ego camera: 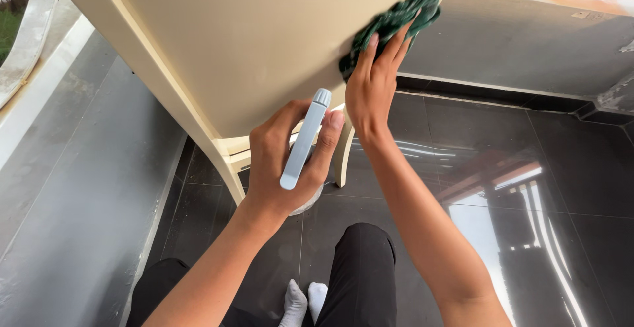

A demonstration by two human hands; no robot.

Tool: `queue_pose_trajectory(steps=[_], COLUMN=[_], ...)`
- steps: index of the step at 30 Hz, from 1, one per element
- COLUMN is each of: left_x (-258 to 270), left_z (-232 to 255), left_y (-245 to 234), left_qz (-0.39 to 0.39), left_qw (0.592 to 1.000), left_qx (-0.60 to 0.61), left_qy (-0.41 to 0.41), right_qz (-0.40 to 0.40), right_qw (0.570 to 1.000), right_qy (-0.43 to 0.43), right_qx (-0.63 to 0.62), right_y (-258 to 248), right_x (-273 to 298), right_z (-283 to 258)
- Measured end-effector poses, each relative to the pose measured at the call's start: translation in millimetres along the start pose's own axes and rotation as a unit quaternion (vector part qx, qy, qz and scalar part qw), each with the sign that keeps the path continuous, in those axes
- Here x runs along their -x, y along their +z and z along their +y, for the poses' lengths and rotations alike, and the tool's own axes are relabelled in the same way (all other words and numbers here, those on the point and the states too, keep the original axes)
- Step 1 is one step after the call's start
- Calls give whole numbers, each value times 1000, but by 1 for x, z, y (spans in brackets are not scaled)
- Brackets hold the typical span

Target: The person cleans a plastic chair by spraying it with a liquid from a bottle and wiping the backrest and seat with a green cloth.

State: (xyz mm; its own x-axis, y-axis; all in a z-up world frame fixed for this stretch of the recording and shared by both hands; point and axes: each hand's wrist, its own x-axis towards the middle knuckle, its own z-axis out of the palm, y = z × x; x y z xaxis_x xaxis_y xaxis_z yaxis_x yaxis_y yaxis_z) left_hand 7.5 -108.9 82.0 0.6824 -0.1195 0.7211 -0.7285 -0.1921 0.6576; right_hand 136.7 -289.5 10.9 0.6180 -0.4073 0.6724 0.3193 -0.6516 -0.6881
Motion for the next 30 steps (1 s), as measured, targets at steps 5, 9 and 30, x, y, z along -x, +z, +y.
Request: queue_pose_trajectory(steps=[5, 9, 30], left_x=[-5, -3, 0], left_z=[12, 23, 10], left_y=[-9, -27, -36], left_qz=[10, 15, 37], left_qw=[1000, 1000, 999], left_qx=[6, -1, -31], left_qy=[-1, -11, -9], right_qz=[68, 119, 54], right_qw=[997, 989, 977], right_qy=[-28, -74, -191], right_qx=[-35, -38, 75], right_y=[-20, -10, -14], right_x=[-43, -53, -103], right_z=[-20, -31, 73])
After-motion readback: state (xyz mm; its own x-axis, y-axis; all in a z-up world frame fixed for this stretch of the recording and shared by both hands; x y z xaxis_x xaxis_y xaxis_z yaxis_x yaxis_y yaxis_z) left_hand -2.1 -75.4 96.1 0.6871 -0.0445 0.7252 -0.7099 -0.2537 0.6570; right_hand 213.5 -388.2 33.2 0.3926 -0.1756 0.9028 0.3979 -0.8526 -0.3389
